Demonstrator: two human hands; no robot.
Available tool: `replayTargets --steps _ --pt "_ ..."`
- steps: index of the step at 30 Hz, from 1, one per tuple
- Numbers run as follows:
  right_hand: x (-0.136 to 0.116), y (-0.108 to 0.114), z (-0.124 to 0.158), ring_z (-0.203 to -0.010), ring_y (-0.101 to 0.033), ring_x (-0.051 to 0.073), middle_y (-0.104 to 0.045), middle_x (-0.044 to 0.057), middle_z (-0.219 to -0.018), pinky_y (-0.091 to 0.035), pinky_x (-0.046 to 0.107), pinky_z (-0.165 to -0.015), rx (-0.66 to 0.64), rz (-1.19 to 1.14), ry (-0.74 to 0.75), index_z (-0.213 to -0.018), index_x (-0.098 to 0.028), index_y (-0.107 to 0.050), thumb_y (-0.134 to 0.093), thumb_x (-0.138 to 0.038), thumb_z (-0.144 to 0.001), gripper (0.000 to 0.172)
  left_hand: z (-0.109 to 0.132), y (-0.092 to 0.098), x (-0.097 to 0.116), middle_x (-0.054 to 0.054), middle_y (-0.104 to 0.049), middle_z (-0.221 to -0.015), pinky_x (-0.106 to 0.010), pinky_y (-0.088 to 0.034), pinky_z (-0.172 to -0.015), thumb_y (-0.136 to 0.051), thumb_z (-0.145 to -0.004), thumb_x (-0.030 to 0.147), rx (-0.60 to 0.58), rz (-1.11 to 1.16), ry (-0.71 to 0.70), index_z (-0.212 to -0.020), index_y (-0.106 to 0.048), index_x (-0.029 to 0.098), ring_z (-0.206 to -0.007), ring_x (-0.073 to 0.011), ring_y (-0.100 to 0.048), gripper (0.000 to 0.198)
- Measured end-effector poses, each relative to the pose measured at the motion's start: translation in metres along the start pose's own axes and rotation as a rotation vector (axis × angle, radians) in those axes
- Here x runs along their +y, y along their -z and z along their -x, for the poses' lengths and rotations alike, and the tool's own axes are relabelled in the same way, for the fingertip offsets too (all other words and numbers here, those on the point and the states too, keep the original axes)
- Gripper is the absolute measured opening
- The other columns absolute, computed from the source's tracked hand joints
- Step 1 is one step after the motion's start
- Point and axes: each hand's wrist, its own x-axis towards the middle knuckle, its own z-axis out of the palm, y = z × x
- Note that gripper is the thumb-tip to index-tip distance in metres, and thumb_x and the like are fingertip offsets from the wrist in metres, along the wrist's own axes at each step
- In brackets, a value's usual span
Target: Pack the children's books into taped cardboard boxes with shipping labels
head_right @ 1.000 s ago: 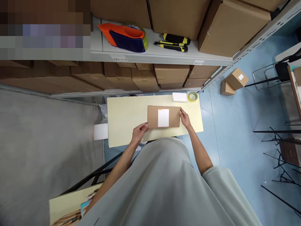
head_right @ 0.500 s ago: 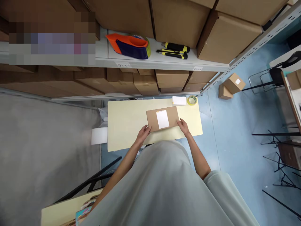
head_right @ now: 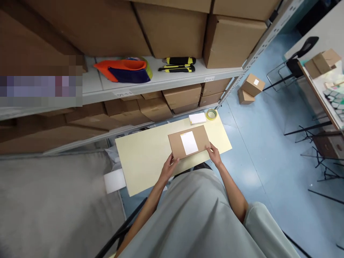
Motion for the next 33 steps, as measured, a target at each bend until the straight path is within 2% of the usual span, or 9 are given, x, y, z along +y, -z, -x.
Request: replayTargets --steps 3,6,10,13,19,22,25,29,33 --pt "0.000 0.014 0.029 -0.124 -0.070 0.033 -0.077 0.007 -0.138 -0.056 0.047 -0.110 0.124 -0.032 -0.013 -0.139 -0.024 -0.076 -0.065 -0.072 -0.093 0.067 0.000 -0.012 0.003 -0.013 -0.054 -0.167 -0.046 -0.050 -0.122 -0.072 -0.092 0.065 -0.084 -0.049 -0.001 -0.164 -0.048 0.026 -0.152 -0.0344 -0.055 0.085" --pt "0.008 0.035 0.051 -0.120 -0.071 0.033 -0.080 0.008 -0.132 -0.057 0.048 -0.109 0.277 -0.064 -0.041 -0.138 -0.024 -0.077 -0.066 -0.073 -0.092 0.068 -0.010 -0.037 0.008 -0.013 -0.055 -0.167 -0.047 -0.051 -0.120 -0.071 -0.094 0.065 -0.170 -0.103 -0.014 -0.164 -0.049 0.026 -0.150 -0.0345 -0.056 0.083" --pt "0.030 0.078 0.061 -0.123 -0.070 0.032 -0.078 0.008 -0.134 -0.058 0.050 -0.108 0.420 -0.170 -0.136 -0.139 -0.024 -0.075 -0.069 -0.077 -0.087 0.075 -0.030 -0.091 0.021 -0.013 -0.056 -0.166 -0.047 -0.056 -0.115 -0.068 -0.096 0.065 -0.257 -0.165 -0.092 -0.163 -0.051 0.028 -0.144 -0.0333 -0.061 0.078" --pt "0.050 0.117 0.049 -0.127 -0.068 0.033 -0.076 0.010 -0.138 -0.059 0.051 -0.107 0.493 -0.286 -0.204 -0.138 -0.024 -0.075 -0.073 -0.081 -0.081 0.081 -0.047 -0.144 0.035 -0.014 -0.056 -0.165 -0.045 -0.057 -0.113 -0.065 -0.099 0.063 -0.277 -0.216 -0.142 -0.163 -0.052 0.027 -0.142 -0.0314 -0.063 0.074" --pt "0.094 0.218 -0.013 -0.128 -0.068 0.031 -0.077 0.011 -0.133 -0.059 0.049 -0.107 0.569 -0.395 -0.271 -0.137 -0.023 -0.073 -0.071 -0.078 -0.083 0.077 -0.101 -0.278 0.060 -0.015 -0.059 -0.160 -0.048 -0.057 -0.111 -0.058 -0.102 0.061 -0.233 -0.404 -0.278 -0.160 -0.055 0.027 -0.140 -0.0318 -0.062 0.067" --pt "0.117 0.272 -0.055 -0.128 -0.068 0.030 -0.077 0.011 -0.131 -0.061 0.044 -0.101 0.574 -0.402 -0.313 -0.130 -0.023 -0.074 -0.070 -0.077 -0.084 0.071 -0.141 -0.348 0.073 -0.014 -0.061 -0.159 -0.052 -0.050 -0.119 -0.058 -0.103 0.057 -0.174 -0.541 -0.376 -0.158 -0.057 0.026 -0.144 -0.0329 -0.057 0.063" --pt "0.138 0.313 -0.100 -0.125 -0.069 0.030 -0.077 0.013 -0.131 -0.060 0.042 -0.098 0.537 -0.412 -0.379 -0.119 -0.022 -0.077 -0.071 -0.076 -0.082 0.065 -0.191 -0.408 0.082 -0.016 -0.063 -0.156 -0.054 -0.042 -0.126 -0.060 -0.102 0.054 -0.131 -0.654 -0.425 -0.156 -0.056 0.022 -0.146 -0.0342 -0.054 0.063" --pt "0.161 0.339 -0.156 -0.125 -0.069 0.029 -0.076 0.013 -0.136 -0.056 0.042 -0.104 0.461 -0.457 -0.467 -0.122 -0.020 -0.076 -0.074 -0.069 -0.080 0.064 -0.269 -0.460 0.085 -0.020 -0.068 -0.148 -0.053 -0.046 -0.121 -0.063 -0.100 0.048 -0.131 -0.734 -0.295 -0.151 -0.058 0.014 -0.139 -0.0359 -0.061 0.061" --pt "0.175 0.342 -0.203 -0.131 -0.067 0.026 -0.076 0.010 -0.138 -0.051 0.040 -0.114 0.400 -0.529 -0.552 -0.122 -0.021 -0.076 -0.076 -0.057 -0.082 0.054 -0.334 -0.483 0.087 -0.019 -0.068 -0.150 -0.052 -0.042 -0.125 -0.061 -0.099 0.043 -0.183 -0.820 -0.256 -0.151 -0.060 0.014 -0.142 -0.0363 -0.059 0.060"
